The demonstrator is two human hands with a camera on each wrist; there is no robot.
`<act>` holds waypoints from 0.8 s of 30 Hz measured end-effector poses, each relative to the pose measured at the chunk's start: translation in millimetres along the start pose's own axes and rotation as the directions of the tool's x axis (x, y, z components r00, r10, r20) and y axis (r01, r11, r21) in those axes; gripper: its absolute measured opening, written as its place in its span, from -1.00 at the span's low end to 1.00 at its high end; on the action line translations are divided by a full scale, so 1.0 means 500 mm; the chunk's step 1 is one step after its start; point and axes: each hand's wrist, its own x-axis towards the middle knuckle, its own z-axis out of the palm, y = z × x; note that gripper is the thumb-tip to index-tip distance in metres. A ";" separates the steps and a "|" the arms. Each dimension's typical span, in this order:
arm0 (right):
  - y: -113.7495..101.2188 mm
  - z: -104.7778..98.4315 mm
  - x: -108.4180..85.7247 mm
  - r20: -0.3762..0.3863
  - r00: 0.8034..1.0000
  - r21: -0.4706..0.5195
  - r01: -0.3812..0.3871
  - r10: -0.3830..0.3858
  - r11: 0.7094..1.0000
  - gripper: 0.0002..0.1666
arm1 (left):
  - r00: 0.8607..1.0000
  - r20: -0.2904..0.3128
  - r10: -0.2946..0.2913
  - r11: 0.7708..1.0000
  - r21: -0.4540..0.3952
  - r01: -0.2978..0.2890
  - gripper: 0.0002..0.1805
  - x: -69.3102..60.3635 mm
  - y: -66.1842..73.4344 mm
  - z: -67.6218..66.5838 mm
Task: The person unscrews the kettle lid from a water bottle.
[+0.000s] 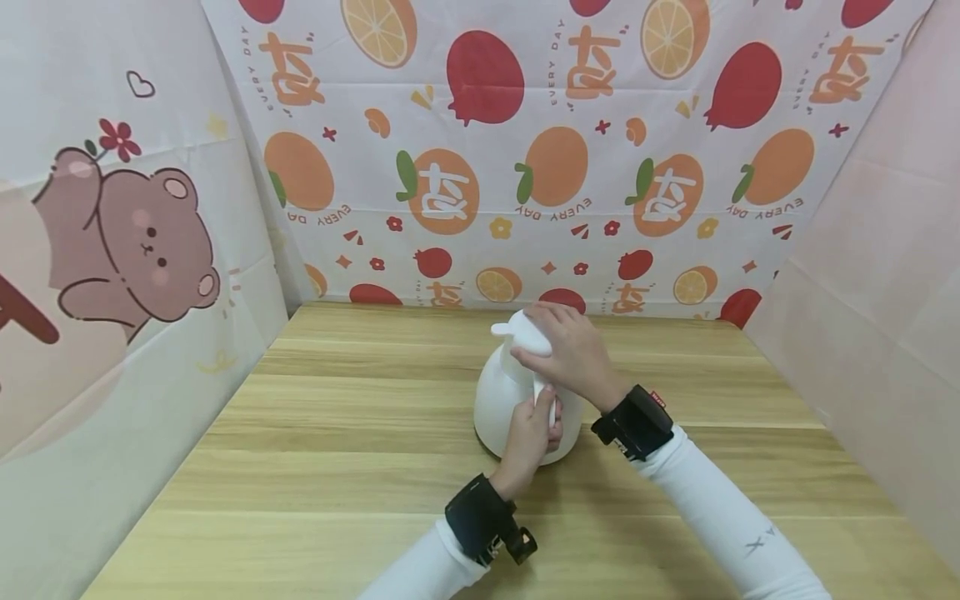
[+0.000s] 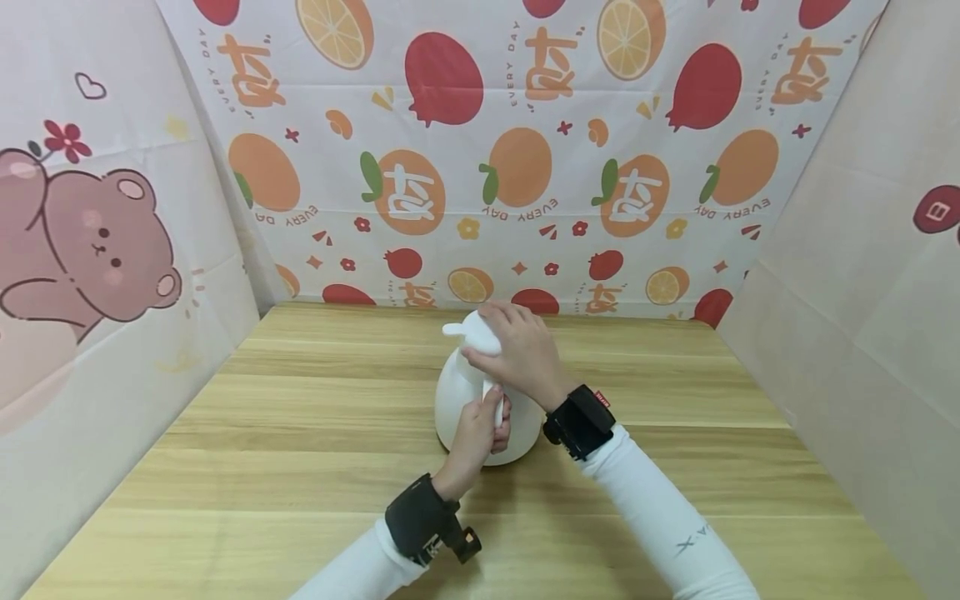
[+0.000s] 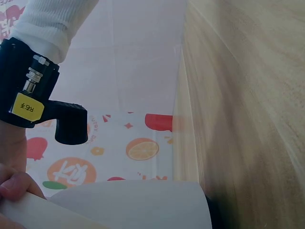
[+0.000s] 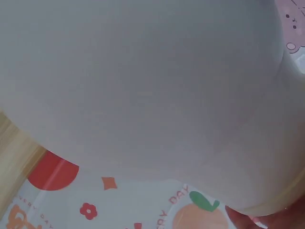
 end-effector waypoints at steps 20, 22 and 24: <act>0.054 -0.010 0.009 0.147 0.975 0.252 0.125 -0.166 0.960 -0.34 | 1.000 -0.007 0.025 1.000 -0.014 -0.025 -0.59 0.021 -0.045 -0.009; 0.047 -0.011 0.006 0.131 0.978 0.222 0.128 -0.159 0.967 -0.35 | 1.000 -0.008 0.024 1.000 -0.010 -0.024 -0.58 0.021 -0.046 -0.009; 0.037 -0.012 0.003 0.103 0.984 0.177 0.126 -0.145 0.976 -0.36 | 1.000 -0.012 0.024 1.000 -0.003 -0.024 -0.58 0.020 -0.046 -0.009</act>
